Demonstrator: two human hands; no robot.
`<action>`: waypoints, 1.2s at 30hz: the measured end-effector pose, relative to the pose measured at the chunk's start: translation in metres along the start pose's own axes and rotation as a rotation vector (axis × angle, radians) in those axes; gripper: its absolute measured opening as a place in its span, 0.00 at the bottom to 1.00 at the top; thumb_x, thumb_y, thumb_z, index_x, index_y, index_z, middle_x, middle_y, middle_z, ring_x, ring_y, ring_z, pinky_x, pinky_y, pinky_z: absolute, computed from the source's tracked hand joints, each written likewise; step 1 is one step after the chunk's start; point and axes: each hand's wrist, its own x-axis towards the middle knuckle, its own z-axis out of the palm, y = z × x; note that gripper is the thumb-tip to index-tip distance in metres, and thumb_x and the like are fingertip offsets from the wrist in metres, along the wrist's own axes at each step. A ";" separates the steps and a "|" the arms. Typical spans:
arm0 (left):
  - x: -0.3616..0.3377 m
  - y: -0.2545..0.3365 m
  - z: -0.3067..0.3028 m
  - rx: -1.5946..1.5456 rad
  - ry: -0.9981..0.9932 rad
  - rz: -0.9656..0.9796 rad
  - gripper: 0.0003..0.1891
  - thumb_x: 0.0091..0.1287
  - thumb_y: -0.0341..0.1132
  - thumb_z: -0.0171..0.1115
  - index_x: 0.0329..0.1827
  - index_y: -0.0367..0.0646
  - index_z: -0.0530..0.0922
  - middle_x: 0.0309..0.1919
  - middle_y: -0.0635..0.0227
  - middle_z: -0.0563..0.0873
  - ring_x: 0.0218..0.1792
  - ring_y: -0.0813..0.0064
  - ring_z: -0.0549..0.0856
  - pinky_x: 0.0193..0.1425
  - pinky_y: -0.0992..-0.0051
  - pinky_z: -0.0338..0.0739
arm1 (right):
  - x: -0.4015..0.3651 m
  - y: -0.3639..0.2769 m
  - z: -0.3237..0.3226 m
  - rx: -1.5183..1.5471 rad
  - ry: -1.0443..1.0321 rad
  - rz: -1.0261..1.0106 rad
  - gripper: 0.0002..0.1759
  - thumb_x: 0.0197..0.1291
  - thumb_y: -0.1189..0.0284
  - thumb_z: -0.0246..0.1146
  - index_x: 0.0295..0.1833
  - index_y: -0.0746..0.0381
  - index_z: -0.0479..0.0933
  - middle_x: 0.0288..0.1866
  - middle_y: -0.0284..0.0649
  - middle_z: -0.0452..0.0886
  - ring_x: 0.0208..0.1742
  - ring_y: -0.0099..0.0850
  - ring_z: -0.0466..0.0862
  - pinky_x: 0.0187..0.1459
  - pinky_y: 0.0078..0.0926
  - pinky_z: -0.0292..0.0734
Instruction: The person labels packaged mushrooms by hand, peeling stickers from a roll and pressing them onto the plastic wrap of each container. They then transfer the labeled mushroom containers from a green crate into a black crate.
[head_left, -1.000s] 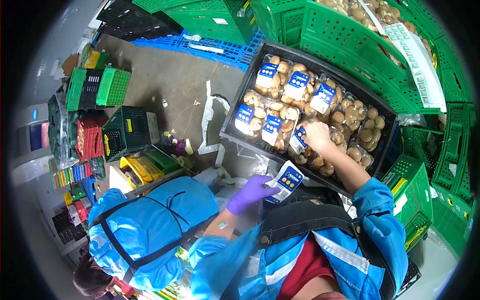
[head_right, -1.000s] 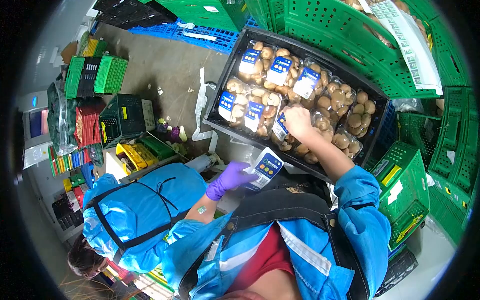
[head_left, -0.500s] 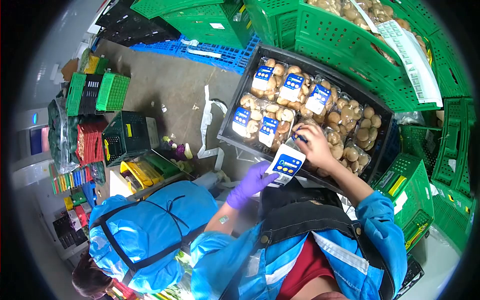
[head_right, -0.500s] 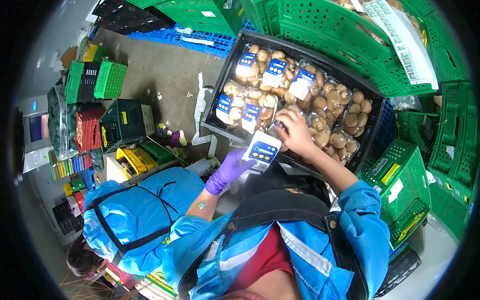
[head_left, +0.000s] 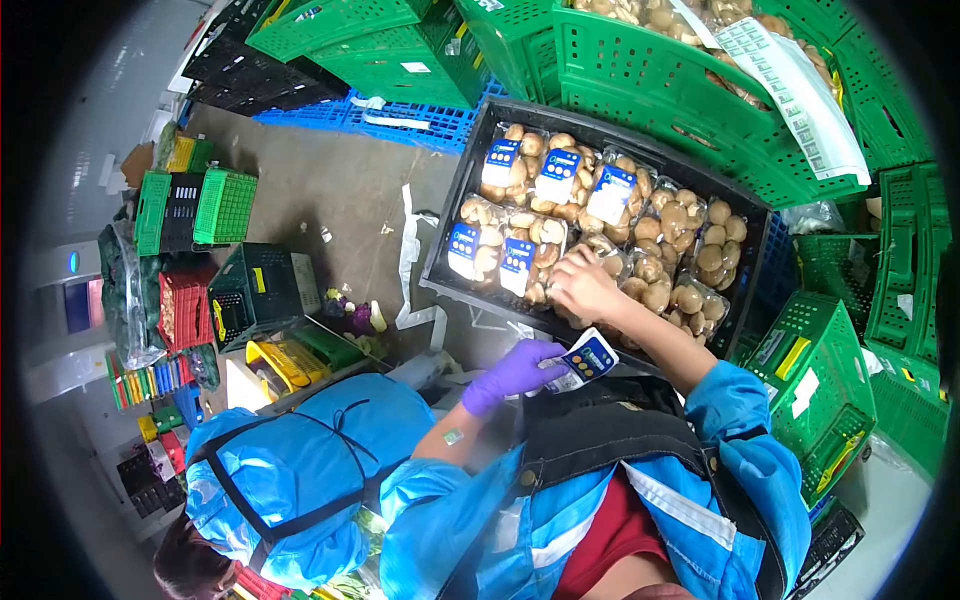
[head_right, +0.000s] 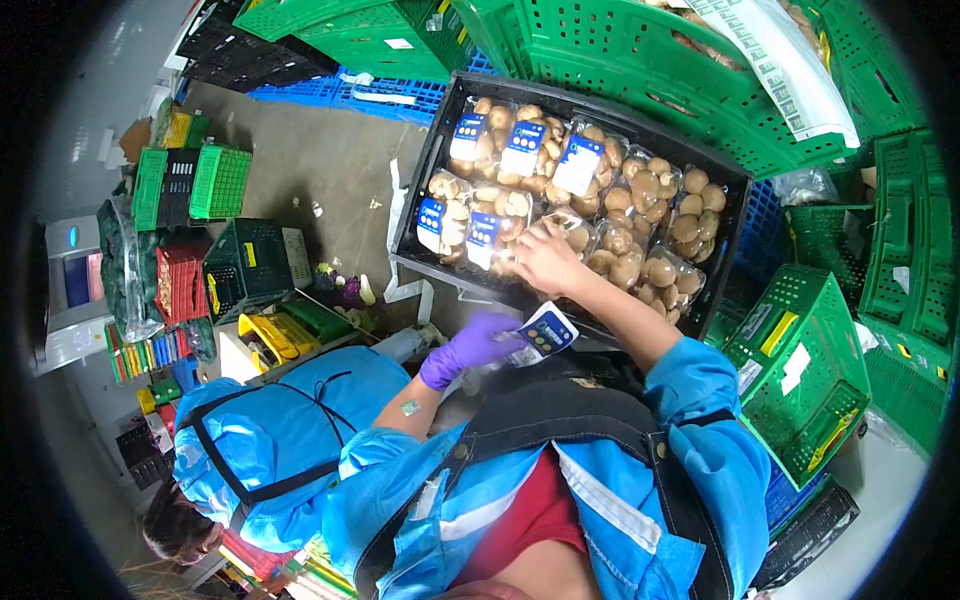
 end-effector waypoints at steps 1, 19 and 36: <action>0.001 -0.001 0.001 0.003 0.002 -0.002 0.20 0.59 0.40 0.68 0.49 0.37 0.79 0.39 0.60 0.85 0.39 0.72 0.83 0.45 0.72 0.77 | -0.007 0.012 0.016 -0.223 -0.136 -0.075 0.12 0.58 0.63 0.57 0.35 0.62 0.76 0.40 0.41 0.77 0.53 0.37 0.74 0.63 0.43 0.60; 0.032 -0.004 -0.019 -0.100 0.404 0.312 0.14 0.61 0.33 0.64 0.49 0.38 0.78 0.35 0.63 0.84 0.36 0.79 0.81 0.41 0.76 0.76 | -0.012 -0.014 -0.066 0.910 -0.074 0.544 0.12 0.58 0.65 0.63 0.39 0.64 0.75 0.29 0.36 0.77 0.32 0.23 0.77 0.34 0.24 0.73; 0.088 0.061 0.021 -0.389 0.164 0.158 0.16 0.52 0.37 0.73 0.39 0.36 0.83 0.27 0.69 0.85 0.23 0.83 0.81 0.27 0.81 0.75 | -0.052 0.054 -0.168 0.724 0.285 0.676 0.07 0.52 0.74 0.67 0.32 0.66 0.78 0.25 0.33 0.80 0.28 0.18 0.78 0.30 0.17 0.73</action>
